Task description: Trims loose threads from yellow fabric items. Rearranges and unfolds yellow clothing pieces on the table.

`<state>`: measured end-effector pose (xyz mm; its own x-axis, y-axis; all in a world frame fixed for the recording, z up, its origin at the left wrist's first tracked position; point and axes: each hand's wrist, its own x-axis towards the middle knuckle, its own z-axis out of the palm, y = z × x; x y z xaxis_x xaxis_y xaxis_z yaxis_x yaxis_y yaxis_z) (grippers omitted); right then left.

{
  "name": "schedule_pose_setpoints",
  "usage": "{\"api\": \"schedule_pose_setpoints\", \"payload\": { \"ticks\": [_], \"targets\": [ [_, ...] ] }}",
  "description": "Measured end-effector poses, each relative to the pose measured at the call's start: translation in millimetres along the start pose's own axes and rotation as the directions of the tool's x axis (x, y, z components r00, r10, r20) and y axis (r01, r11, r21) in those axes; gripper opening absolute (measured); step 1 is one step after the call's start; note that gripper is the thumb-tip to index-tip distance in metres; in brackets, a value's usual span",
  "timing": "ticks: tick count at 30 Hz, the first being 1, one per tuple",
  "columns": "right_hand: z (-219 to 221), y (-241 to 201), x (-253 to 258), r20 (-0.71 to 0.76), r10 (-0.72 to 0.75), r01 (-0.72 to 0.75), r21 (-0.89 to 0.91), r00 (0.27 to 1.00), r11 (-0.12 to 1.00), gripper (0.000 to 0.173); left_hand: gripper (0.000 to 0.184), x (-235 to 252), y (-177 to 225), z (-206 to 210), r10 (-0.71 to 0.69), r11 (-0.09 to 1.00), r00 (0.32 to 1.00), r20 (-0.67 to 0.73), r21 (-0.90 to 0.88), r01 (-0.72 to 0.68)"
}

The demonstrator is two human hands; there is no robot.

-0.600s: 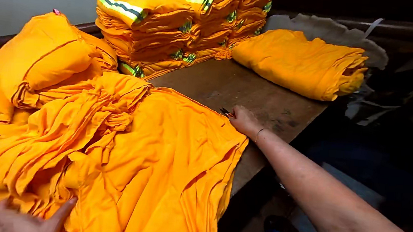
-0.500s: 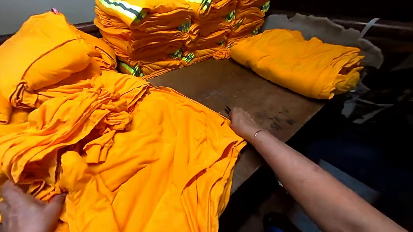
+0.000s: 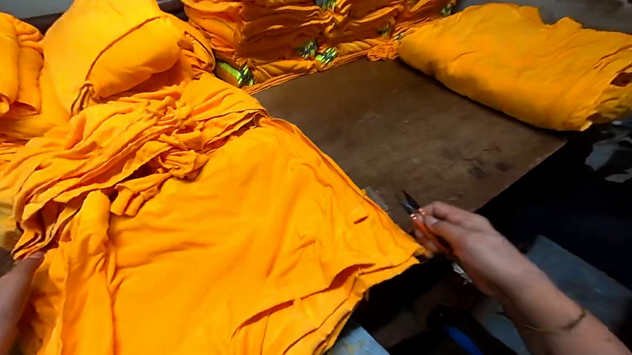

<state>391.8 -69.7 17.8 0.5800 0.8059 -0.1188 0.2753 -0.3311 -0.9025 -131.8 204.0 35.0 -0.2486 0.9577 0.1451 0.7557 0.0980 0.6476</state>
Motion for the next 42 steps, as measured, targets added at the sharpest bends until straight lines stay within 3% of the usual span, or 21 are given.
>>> {"api": "schedule_pose_setpoints", "payload": {
  "ticks": [2,3,5,8,10,13,16,19,21,23,24,26,28,30,32,33,35,37,40,41,42],
  "targets": [
    [2.8,-7.8,6.5,0.019,-0.001,-0.003,0.193,1.0,0.981,0.037,0.089,-37.2,-3.8,-13.6,0.006,0.999,0.995,0.098,-0.036,-0.002],
    [6.6,-13.9,12.3,0.024,-0.045,0.04,0.166,0.999,0.985,0.038,0.093,-54.1,-9.2,-17.4,0.009,1.0,0.989,0.148,-0.028,-0.005],
    [16.9,-28.1,32.4,0.054,-0.132,0.133,-0.024,0.99,0.991,0.031,0.099,-85.5,-7.8,-20.1,0.025,1.0,0.979,0.2,-0.008,-0.023],
    [53.3,-40.0,65.1,0.161,-0.091,0.126,-0.226,0.983,0.966,0.039,0.11,-113.0,10.5,-1.5,0.107,0.994,0.981,0.164,0.009,-0.11],
    [81.0,-42.8,67.9,0.247,-0.089,0.182,-0.386,0.965,0.904,0.046,0.098,-114.6,7.6,16.7,0.224,0.974,0.966,0.127,-0.008,-0.224],
    [99.6,-48.4,43.2,0.337,-0.091,0.259,-0.496,0.937,0.829,0.037,0.074,-86.2,-17.5,13.4,0.418,0.908,0.901,0.111,-0.012,-0.42],
    [100.7,-48.3,10.9,0.405,-0.028,0.232,-0.463,0.914,0.855,0.031,0.061,-41.7,-53.9,-10.9,0.462,0.876,0.877,0.131,0.088,-0.474],
    [97.8,-37.5,-8.9,0.458,-0.102,0.276,-0.332,0.883,0.902,0.03,0.059,-32.1,-64.0,-31.0,0.447,0.864,0.888,0.108,0.205,-0.46],
    [90.3,-29.7,-19.9,0.376,-0.199,0.287,-0.194,0.905,0.938,0.032,0.063,-57.5,-50.0,-39.8,0.56,0.792,0.827,0.046,0.264,-0.551],
    [80.2,-24.4,-35.9,0.213,-0.366,0.392,-0.094,0.906,0.915,0.031,0.064,-100.5,-26.1,-44.2,0.68,0.715,0.733,0.018,0.207,-0.668],
    [74.2,-23.4,-44.7,0.175,-0.465,0.481,-0.063,0.868,0.874,0.03,0.061,-124.2,-14.9,-43.4,0.727,0.674,0.685,0.046,0.142,-0.725],
    [65.7,-18.4,-57.0,0.309,-0.633,0.652,0.051,0.71,0.756,0.026,0.061,-164.1,-2.1,-34.8,0.757,0.63,0.628,0.18,0.054,-0.774],
    [70.9,-7.0,-61.9,0.538,-0.662,0.771,0.034,0.522,0.636,0.035,0.079,-180.0,-6.4,-24.3,0.715,0.628,0.634,0.294,0.127,-0.768],
    [82.7,4.6,-57.8,0.609,-0.667,0.863,-0.058,0.429,0.502,0.014,0.103,-178.7,-20.0,-19.5,0.638,0.686,0.685,0.351,0.146,-0.713],
    [72.5,0.4,-40.6,0.588,-0.664,0.828,-0.015,0.461,0.561,0.007,0.113,-174.7,-27.4,-25.5,0.594,0.715,0.698,0.4,0.135,-0.686],
    [57.3,-8.4,-31.0,0.563,-0.674,0.801,0.035,0.478,0.598,0.008,0.105,-173.6,-30.4,-32.4,0.589,0.708,0.681,0.436,0.127,-0.694],
    [24.6,-26.0,-17.5,0.532,-0.715,0.787,0.138,0.453,0.601,0.008,0.061,-172.4,-41.7,-46.3,0.611,0.676,0.626,0.485,0.091,-0.731],
    [8.9,-26.8,-17.4,0.618,-0.665,0.805,0.085,0.42,0.587,0.007,0.037,-171.1,-52.6,-57.9,0.612,0.682,0.591,0.526,0.028,-0.731],
    [9.8,-3.3,-22.4,0.818,-0.303,0.777,-0.25,0.489,0.578,0.012,0.041,-166.8,-50.9,-84.7,0.504,0.817,0.509,0.697,-0.194,-0.543],
    [7.3,1.1,-20.3,0.798,-0.269,0.735,-0.291,0.54,0.613,0.016,0.049,-163.4,-43.3,-97.7,0.452,0.868,0.469,0.759,-0.252,-0.429],
    [1.6,2.0,-16.2,0.728,-0.332,0.696,-0.269,0.6,0.666,0.019,0.058,-160.1,-34.8,-110.2,0.405,0.907,0.453,0.794,-0.288,-0.307]
  ]
}}
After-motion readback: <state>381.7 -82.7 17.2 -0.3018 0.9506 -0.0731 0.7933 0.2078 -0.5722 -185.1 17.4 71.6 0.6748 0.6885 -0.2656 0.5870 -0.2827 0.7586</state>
